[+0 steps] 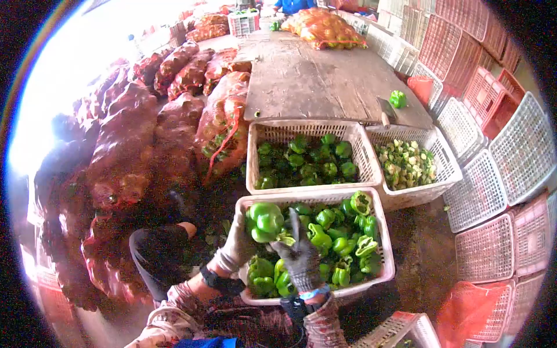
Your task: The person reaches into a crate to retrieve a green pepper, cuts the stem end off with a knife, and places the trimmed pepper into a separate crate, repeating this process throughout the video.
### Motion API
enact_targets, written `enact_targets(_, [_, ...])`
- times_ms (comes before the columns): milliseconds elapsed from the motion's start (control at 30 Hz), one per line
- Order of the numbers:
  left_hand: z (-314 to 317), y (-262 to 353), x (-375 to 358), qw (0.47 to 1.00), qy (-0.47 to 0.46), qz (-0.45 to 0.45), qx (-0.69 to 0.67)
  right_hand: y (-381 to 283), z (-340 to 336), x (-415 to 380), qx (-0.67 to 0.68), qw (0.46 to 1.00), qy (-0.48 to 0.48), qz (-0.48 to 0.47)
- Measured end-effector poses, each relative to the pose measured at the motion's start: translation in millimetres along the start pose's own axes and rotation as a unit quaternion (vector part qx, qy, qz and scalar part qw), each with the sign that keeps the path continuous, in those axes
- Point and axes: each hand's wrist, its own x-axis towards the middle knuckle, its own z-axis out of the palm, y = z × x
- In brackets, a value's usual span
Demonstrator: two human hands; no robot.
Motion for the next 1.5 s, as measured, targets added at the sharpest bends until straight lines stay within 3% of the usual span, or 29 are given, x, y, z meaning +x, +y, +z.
enact_targets(67, [-2, -10, -23, 0.999, 0.037, 0.019, 0.016, -10, 22, -10, -0.173, 0.973, -0.015, -0.150])
enact_targets(100, [-4, -7, -35, 0.991, -0.040, 0.061, 0.114, 27, 35, -14, -0.148, 0.958, 0.058, -0.239])
enact_targets(133, [-9, -1, -41, 0.964, -0.098, 0.107, 0.222, 16, 40, -24, -0.110, 0.969, 0.059, -0.214])
enact_targets(200, [-20, 14, -69, 0.958, -0.154, 0.025, 0.240, -3, 33, -32, -0.234, 0.944, 0.040, -0.228])
enact_targets(233, [-25, 18, -80, 0.955, -0.178, -0.012, 0.239, -9, 26, -40, -0.291, 0.915, 0.014, -0.279])
enact_targets(300, [-24, 30, -79, 0.934, -0.187, -0.064, 0.297, -12, 20, -49, -0.396, 0.806, -0.045, -0.438])
enact_targets(333, [-24, 31, -81, 0.931, -0.165, -0.060, 0.319, -15, 24, -52, -0.422, 0.783, -0.047, -0.454])
enact_targets(400, [-25, 26, -82, 0.945, -0.127, -0.021, 0.301, -20, 27, -60, -0.504, 0.773, -0.017, -0.385])
enact_targets(433, [-26, 16, -82, 0.959, -0.119, 0.004, 0.256, -13, 37, -52, -0.357, 0.867, 0.010, -0.348])
enact_targets(500, [-31, 6, -89, 0.969, -0.029, 0.117, 0.217, -12, 45, -53, -0.316, 0.878, 0.142, -0.332])
enact_targets(533, [-27, 19, -100, 0.969, -0.011, 0.139, 0.202, -15, 50, -69, -0.208, 0.934, 0.130, -0.260])
enact_targets(567, [-23, 31, -107, 0.970, -0.007, 0.156, 0.189, 3, 47, -70, -0.187, 0.940, 0.090, -0.269])
enact_targets(600, [-18, 44, -114, 0.969, -0.014, 0.170, 0.177, -8, 54, -87, -0.358, 0.896, 0.053, -0.259])
enact_targets(700, [0, 58, -127, 0.961, -0.051, 0.192, 0.191, -10, 70, -100, -0.299, 0.943, 0.016, -0.143])
enact_targets(733, [0, 58, -128, 0.963, -0.058, 0.188, 0.182, -15, 72, -100, -0.370, 0.901, 0.035, -0.223])
enact_targets(833, [-4, 54, -136, 0.950, -0.054, 0.215, 0.218, -18, 79, -104, -0.388, 0.898, 0.009, -0.208])
enact_targets(967, [-21, 51, -131, 0.892, -0.059, 0.260, 0.365, -26, 81, -108, -0.411, 0.885, -0.011, -0.221])
enact_targets(1067, [-25, 51, -131, 0.901, -0.072, 0.216, 0.368, -28, 84, -108, -0.476, 0.850, 0.004, -0.226])
enact_targets(1200, [-15, 44, -138, 0.941, -0.006, 0.212, 0.265, -18, 93, -114, -0.564, 0.808, 0.010, -0.170])
enact_targets(1267, [-5, 44, -140, 0.953, -0.008, 0.175, 0.248, 15, 80, -111, -0.511, 0.827, 0.028, -0.231])
enact_targets(1367, [-17, 18, -133, 0.962, 0.014, 0.157, 0.222, 43, 67, -117, -0.558, 0.814, -0.016, -0.160])
enact_targets(1400, [-25, 6, -128, 0.964, 0.042, 0.151, 0.216, 62, 62, -118, -0.580, 0.803, -0.037, -0.131])
enact_targets(1433, [-30, -3, -124, 0.961, 0.054, 0.163, 0.217, 68, 67, -128, -0.770, 0.526, 0.079, -0.352])
enact_targets(1467, [-24, -1, -123, 0.967, 0.069, 0.159, 0.186, 77, 66, -124, -0.647, 0.687, 0.089, -0.319])
enact_targets(1500, [-23, 3, -116, 0.976, 0.091, 0.151, 0.130, 85, 63, -129, -0.734, 0.537, 0.183, -0.374])
